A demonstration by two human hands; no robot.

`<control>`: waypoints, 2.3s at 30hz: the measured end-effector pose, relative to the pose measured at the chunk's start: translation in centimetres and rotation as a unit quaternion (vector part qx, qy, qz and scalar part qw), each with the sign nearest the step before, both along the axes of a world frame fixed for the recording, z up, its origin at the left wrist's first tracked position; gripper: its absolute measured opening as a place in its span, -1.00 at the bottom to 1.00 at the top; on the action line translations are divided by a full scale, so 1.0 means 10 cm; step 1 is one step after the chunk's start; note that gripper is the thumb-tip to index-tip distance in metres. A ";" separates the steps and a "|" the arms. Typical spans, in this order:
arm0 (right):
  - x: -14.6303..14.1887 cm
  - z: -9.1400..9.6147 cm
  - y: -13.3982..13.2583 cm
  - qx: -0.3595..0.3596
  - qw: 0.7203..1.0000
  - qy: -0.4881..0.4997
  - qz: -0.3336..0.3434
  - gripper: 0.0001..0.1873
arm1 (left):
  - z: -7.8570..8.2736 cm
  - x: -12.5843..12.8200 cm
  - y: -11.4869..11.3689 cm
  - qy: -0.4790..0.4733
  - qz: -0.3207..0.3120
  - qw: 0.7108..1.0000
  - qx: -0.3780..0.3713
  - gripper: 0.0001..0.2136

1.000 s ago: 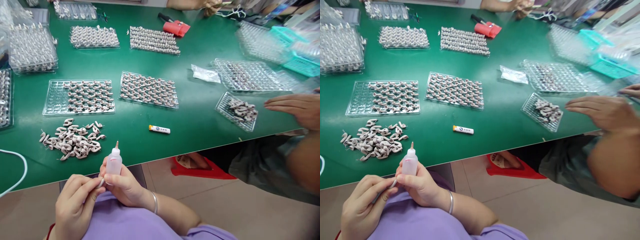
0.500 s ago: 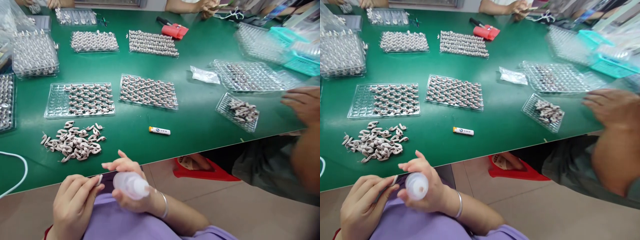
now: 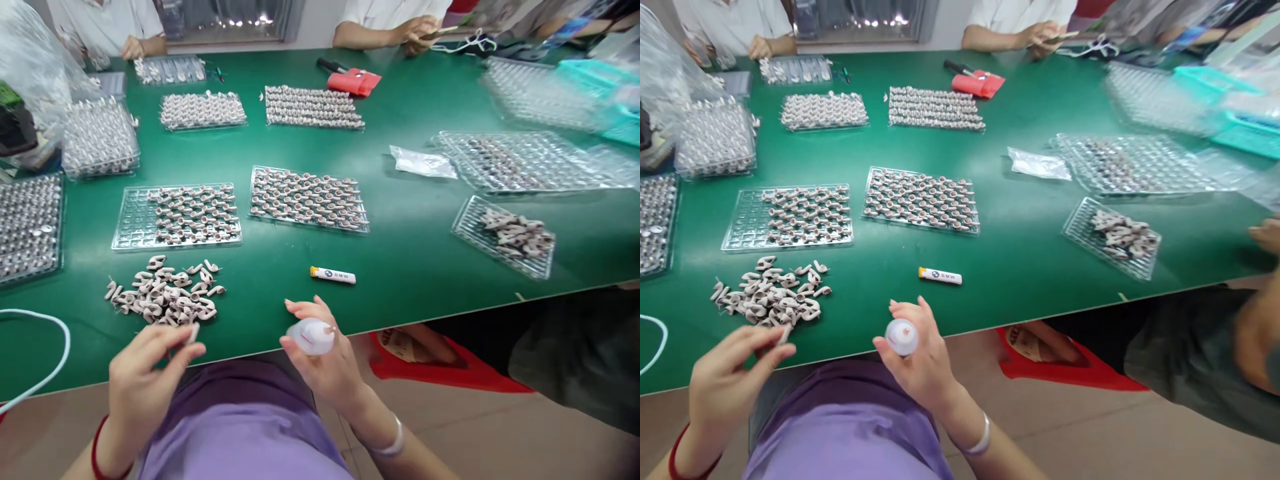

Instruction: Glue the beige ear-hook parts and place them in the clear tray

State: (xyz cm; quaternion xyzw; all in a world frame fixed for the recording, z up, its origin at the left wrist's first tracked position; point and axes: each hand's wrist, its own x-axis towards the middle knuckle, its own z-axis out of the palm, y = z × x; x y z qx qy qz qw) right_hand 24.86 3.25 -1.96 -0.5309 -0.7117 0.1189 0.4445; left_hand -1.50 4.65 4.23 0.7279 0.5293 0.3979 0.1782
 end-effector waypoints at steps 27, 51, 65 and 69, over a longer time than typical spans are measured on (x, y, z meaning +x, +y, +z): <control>0.25 0.02 -0.13 0.003 0.981 0.193 -0.005 -0.80 | 0.17 -0.49 2.18 0.267 0.040 0.963 -0.008 -0.55; -0.01 0.15 0.07 -0.201 0.942 0.270 -0.012 -0.69 | 0.23 0.34 1.62 0.356 -0.175 0.904 -0.160 -0.82; -0.35 0.31 0.79 -0.229 0.928 0.296 0.009 -0.65 | 0.15 0.49 1.48 0.363 -0.165 0.914 -0.076 -0.69; -0.29 0.29 0.73 -0.236 0.930 0.280 0.019 -0.64 | 0.14 0.64 1.45 0.400 -0.178 0.894 -0.093 -0.81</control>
